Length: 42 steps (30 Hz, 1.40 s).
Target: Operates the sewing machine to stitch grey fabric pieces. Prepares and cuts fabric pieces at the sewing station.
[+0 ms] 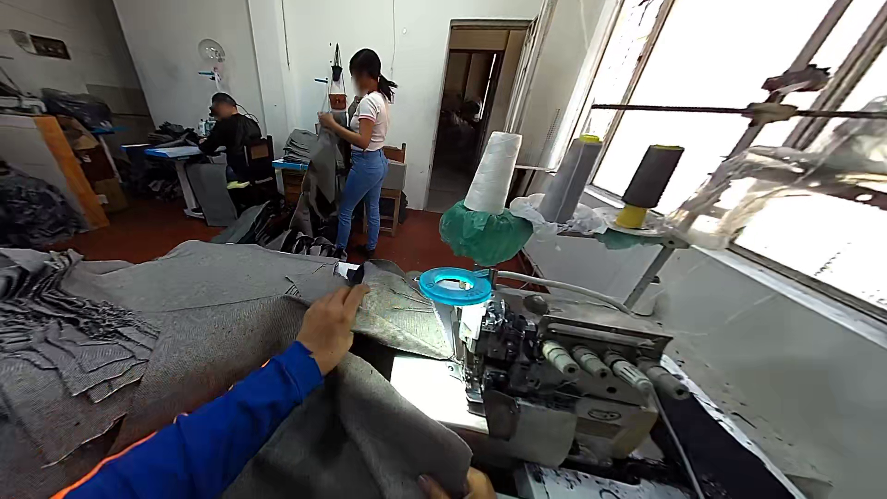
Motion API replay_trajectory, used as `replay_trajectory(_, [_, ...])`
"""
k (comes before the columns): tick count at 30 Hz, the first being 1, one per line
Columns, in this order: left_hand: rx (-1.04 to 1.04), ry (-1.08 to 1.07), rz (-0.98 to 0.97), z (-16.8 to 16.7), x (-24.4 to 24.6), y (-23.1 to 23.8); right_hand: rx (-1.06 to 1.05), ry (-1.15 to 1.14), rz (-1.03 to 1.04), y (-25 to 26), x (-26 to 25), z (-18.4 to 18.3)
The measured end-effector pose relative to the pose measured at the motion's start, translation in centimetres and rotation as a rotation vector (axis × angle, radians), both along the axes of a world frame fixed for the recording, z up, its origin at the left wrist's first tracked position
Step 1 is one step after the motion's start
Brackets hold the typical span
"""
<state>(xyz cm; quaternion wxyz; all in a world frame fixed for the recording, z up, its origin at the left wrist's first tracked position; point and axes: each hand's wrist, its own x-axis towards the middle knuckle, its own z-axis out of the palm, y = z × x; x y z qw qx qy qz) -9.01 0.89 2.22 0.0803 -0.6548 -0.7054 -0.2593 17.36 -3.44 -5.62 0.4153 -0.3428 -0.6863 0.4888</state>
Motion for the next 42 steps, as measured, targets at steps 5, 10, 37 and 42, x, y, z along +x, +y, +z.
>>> replay_trajectory(5, [0.450,0.147,0.117,-0.4,-2.1,-1.3,0.089,0.059,0.046,0.3,-0.3,-0.1])
replay_trajectory(10, [0.289,0.101,0.297,5.4,-8.2,1.9,0.152,0.025,0.036,0.3,-0.3,-0.5])
replay_trajectory(37, [0.281,0.098,-0.440,-7.9,10.1,-7.1,0.135,-0.555,-0.044,4.6,11.2,7.3])
replay_trajectory(42, [0.299,0.093,-0.454,-4.9,10.0,-4.1,0.075,-0.743,-0.661,16.2,23.5,7.2])
